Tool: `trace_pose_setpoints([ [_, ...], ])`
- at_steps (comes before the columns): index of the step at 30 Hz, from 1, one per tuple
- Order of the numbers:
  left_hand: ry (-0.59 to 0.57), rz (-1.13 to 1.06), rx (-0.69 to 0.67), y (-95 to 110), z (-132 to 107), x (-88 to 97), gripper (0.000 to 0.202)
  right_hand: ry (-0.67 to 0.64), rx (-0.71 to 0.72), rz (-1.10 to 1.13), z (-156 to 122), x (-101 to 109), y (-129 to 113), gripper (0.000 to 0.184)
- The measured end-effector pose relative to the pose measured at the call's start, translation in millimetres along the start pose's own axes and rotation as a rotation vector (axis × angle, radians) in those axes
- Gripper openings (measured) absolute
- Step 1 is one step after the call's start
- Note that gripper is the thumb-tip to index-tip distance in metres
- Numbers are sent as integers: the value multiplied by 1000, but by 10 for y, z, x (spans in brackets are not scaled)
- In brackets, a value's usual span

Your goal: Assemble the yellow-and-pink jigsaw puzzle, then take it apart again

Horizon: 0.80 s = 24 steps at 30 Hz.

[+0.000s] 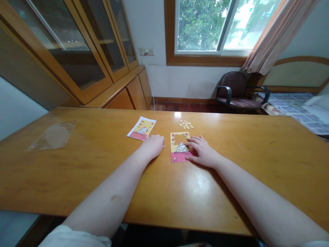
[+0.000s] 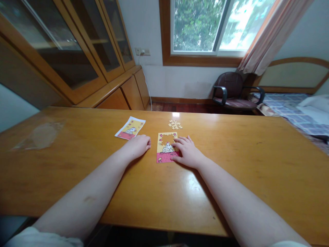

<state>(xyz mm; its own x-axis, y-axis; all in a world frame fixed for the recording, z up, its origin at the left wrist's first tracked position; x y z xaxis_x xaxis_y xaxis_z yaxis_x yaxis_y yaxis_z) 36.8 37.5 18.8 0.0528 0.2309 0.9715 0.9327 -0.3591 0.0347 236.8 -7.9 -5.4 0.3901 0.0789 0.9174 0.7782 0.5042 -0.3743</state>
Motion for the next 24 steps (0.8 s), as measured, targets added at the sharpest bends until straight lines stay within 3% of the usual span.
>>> trace_pose_setpoints([
  [8, -38, -61, -36, 30, 3, -85, 10, -11, 3, -5, 4, -18, 16, 59],
  [15, 23, -228, -93, 43, 36, -134, 10, -2, 1, 5, 4, -24, 22, 59],
  [20, 184, -501, -248, 257, 39, -54, 8, -1, 11, 4, 9, -29, 10, 58],
  [24, 239, -678, -357, 451, 31, -98, 6, 13, 14, 13, 13, -29, -8, 57],
])
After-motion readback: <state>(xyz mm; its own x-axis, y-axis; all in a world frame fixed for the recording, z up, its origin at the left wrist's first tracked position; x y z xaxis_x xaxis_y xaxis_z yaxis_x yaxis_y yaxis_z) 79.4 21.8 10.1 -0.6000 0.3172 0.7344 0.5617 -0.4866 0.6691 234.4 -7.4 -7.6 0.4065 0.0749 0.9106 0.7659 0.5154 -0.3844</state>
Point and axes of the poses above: each hand's wrist, its own z-axis towards the middle knuckle, its own x-axis out of the back of the hand, y = z × x, the point moved 6 cm from there along z, towards the middle knuckle
